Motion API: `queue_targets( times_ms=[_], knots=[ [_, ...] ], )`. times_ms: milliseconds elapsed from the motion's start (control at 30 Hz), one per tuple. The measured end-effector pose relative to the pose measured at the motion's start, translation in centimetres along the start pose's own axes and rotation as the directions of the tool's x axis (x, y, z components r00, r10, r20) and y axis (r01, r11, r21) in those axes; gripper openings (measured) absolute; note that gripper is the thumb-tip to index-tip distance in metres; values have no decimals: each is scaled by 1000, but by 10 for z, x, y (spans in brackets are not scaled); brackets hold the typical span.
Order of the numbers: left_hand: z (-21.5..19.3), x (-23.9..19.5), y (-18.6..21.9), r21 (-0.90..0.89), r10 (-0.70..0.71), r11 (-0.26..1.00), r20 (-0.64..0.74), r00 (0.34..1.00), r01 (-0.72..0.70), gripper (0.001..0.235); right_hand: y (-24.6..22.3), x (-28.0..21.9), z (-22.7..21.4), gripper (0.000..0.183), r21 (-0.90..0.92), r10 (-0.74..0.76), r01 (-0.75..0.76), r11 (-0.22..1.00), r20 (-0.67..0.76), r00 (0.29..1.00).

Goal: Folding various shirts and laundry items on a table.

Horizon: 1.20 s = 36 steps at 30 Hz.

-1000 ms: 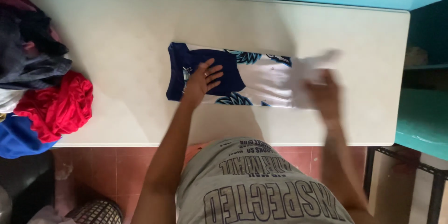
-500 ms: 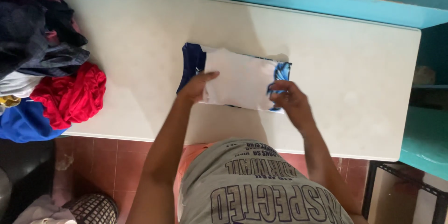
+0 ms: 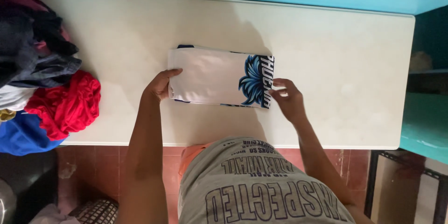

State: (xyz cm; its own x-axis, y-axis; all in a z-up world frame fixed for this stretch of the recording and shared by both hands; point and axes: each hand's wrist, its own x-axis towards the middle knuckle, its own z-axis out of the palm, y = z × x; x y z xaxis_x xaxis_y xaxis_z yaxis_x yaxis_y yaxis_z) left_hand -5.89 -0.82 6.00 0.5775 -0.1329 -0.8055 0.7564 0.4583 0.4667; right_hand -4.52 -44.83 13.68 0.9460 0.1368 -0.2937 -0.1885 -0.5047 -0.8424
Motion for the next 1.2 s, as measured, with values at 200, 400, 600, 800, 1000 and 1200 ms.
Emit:
queue_targets(
  times_ms=[200, 400, 600, 800, 1000, 1200],
  knots=[
    [5, -4, 1, -3, 35, 999, 69, 997, -35, 57, -3, -16, 17, 40, -572, -273, 281, 770, 102, 957],
    [7, -9, 2, -20, 76, 997, 92, 993, -74, 49, 40, -21, 22, 15, -638, -349, 312, 704, 71, 934],
    [0, 5, -12, -4, 42, 999, 13, 999, -42, 49, 25, -35, 11, 14, -570, -397, 264, 778, -121, 910],
    [-5, 12, -22, -7, 127, 992, 57, 990, -127, 57, 43, -40, 15, 19, -616, -474, 329, 715, -82, 877],
    [14, 1, -17, 98, 179, 980, -22, 984, -176, 62, 53, 0, 11, 28, -482, -337, 245, 841, -111, 935],
    [22, -3, -15, 90, 184, 980, -74, 980, -177, 65, 15, 76, 7, 23, -406, -384, 269, 873, -235, 893]
  ],
)
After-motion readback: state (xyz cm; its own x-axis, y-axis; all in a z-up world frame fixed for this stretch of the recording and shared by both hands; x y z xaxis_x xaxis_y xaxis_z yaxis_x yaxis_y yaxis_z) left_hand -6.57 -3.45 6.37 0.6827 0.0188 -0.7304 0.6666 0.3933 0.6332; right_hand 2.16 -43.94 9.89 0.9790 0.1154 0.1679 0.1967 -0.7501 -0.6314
